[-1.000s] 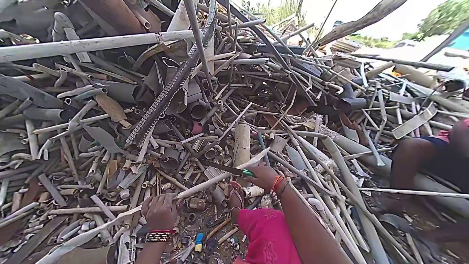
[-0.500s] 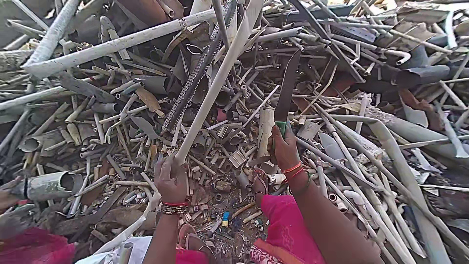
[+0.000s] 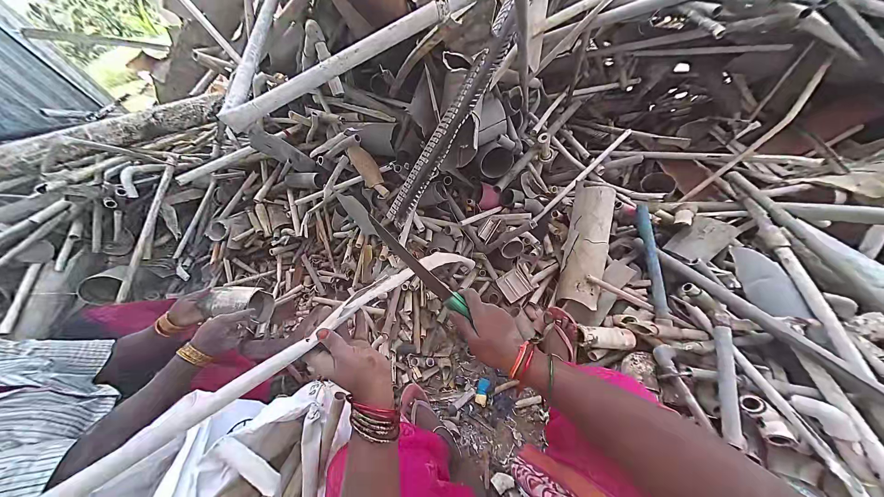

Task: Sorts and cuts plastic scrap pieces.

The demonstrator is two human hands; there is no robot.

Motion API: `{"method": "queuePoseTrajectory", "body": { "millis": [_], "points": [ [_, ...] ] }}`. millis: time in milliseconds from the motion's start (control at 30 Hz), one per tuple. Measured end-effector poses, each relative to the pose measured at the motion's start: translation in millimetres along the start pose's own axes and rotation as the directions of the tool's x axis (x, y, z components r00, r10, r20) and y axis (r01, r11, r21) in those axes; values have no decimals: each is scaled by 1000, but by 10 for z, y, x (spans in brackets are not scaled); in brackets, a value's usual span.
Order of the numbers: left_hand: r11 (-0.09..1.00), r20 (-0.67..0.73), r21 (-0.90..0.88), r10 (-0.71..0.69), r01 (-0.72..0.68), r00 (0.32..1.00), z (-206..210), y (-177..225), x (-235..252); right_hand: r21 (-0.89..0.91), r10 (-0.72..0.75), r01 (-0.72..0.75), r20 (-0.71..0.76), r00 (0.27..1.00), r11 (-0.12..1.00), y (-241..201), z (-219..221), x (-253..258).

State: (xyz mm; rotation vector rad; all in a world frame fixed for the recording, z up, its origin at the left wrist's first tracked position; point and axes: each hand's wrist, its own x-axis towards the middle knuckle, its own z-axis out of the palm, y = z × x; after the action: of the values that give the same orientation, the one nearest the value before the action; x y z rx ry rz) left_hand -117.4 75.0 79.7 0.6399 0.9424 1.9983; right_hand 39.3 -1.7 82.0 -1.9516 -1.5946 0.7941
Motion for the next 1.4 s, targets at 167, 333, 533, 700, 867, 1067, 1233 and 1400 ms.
{"method": "queuePoseTrajectory", "body": {
  "millis": [167,333,533,700,867,1067,1233,1400],
  "points": [
    [824,-54,-109,-563,556,824,-66,-241,-49,-408,-141,208,189,972,889,-27,358,64],
    [772,1,-188,-618,608,786,46,-277,-89,-452,24,-13,18,1000,892,105,77,50],
    [784,-9,-196,-602,589,799,28,-323,-99,-350,311,-278,42,949,895,217,-105,50],
    [775,32,-223,-600,591,799,-33,-316,-125,-309,287,-324,-159,945,894,497,-296,127],
    [776,40,-220,-598,591,800,-14,-359,-191,-269,208,-220,-73,975,938,653,-371,46],
    [761,127,-199,-604,617,787,15,-379,-263,-12,369,-389,-289,883,921,947,-580,203],
    [715,321,-268,-566,646,759,-26,-489,-249,-41,263,-264,-27,964,964,880,-472,125],
    [676,462,-337,-488,655,741,-78,-603,-290,752,575,-231,-231,785,617,1127,-465,282]
  ]
}}
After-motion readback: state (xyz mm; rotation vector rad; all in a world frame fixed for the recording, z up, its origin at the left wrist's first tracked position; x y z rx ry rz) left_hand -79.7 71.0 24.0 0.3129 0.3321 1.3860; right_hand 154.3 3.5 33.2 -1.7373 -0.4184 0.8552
